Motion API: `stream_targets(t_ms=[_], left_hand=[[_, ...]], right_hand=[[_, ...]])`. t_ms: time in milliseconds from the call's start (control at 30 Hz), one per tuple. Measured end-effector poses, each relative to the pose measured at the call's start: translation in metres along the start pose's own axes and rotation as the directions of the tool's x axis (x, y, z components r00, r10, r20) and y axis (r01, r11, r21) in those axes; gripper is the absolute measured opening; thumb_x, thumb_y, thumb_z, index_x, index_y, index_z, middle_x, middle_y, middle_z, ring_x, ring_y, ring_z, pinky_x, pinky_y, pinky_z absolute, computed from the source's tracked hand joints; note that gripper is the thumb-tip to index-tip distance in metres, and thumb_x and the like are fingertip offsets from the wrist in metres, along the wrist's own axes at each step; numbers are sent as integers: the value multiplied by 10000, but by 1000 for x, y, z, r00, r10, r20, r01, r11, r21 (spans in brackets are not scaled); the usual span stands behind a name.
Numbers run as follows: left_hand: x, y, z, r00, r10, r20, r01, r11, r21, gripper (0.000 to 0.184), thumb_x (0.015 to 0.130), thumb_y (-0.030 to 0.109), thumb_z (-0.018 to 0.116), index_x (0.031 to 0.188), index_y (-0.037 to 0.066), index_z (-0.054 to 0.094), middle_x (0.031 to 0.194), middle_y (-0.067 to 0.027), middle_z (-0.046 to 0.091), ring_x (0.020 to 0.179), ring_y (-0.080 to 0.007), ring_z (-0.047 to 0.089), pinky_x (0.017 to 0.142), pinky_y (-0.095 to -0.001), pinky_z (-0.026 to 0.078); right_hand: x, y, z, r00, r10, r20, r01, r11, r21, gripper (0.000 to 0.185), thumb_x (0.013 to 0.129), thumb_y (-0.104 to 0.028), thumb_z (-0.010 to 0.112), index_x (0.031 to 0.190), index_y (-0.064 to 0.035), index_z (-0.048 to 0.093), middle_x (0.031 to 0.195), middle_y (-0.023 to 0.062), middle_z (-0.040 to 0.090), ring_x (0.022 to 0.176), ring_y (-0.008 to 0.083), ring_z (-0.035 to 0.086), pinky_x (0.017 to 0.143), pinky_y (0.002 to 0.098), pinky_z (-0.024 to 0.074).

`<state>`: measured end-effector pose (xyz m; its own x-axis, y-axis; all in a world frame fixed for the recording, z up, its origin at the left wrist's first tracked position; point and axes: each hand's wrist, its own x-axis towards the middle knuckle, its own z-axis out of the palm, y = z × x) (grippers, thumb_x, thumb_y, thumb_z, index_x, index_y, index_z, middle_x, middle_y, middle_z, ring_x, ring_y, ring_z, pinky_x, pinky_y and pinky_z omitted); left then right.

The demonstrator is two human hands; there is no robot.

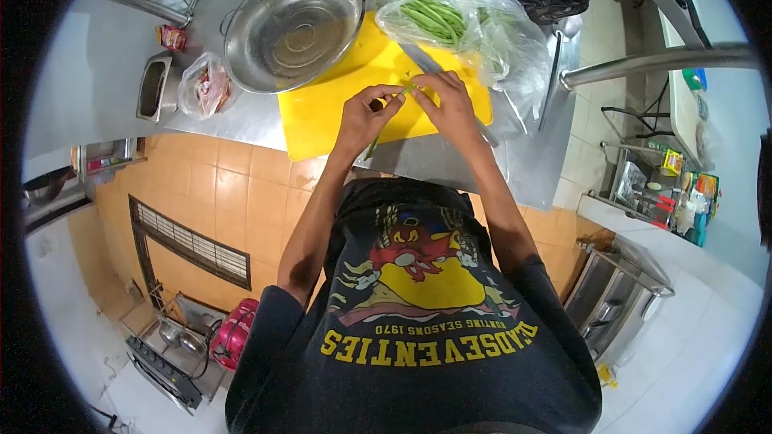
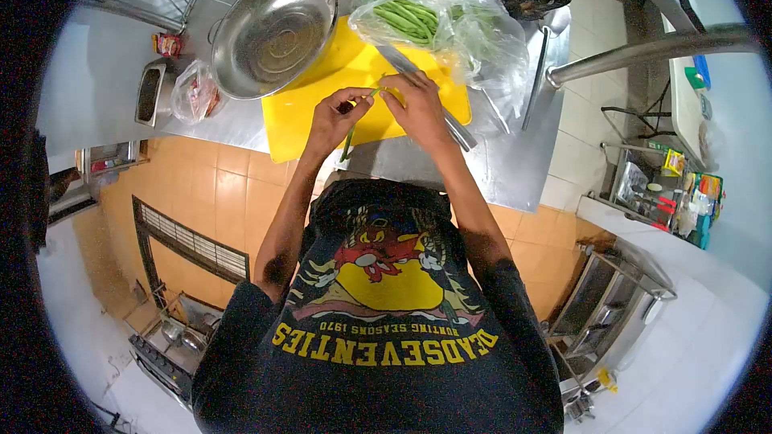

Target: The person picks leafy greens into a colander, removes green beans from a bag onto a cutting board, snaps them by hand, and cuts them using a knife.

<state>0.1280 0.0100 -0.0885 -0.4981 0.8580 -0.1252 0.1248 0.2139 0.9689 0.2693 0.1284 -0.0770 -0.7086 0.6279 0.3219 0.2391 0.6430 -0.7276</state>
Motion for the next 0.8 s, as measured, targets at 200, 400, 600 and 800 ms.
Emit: stream_targets(t_ms=[200, 400, 600, 800], left_hand=[[0, 6, -2, 999, 26, 24, -27, 999, 34, 183, 837, 154, 711, 984, 44, 710, 747, 11, 608, 613, -47, 482, 579, -209, 417], [8, -8, 1, 996, 55, 64, -48, 993, -111, 184, 860, 178, 694, 976, 34, 697, 761, 16, 612, 644, -45, 500, 596, -211, 426], [10, -2, -3, 990, -4, 144, 26, 988, -153, 181, 875, 171, 679, 993, 35, 674, 802, 36, 601, 702, -47, 508, 658, -208, 422], [9, 9, -3, 987, -43, 153, 81, 963, -256, 140, 902, 173, 636, 962, 48, 657, 827, 56, 588, 732, -30, 480, 670, -197, 388]], right_hand=[[0, -3, 2, 998, 43, 53, -43, 999, 10, 116, 824, -126, 651, 914, -53, 646, 892, 102, 664, 880, 303, 603, 801, 406, 448], [1, -4, 1, 999, 48, 3, -48, 992, 114, 103, 812, -79, 648, 907, -38, 646, 866, 109, 663, 857, 308, 614, 798, 396, 469], [4, -8, -1, 1000, 22, -15, -20, 993, 115, 112, 791, -63, 656, 898, -35, 641, 850, 106, 656, 838, 299, 618, 787, 390, 477], [5, -13, 1, 1000, 17, -21, -15, 993, 113, 115, 769, -52, 664, 878, -42, 628, 805, 93, 626, 814, 294, 605, 768, 392, 465]])
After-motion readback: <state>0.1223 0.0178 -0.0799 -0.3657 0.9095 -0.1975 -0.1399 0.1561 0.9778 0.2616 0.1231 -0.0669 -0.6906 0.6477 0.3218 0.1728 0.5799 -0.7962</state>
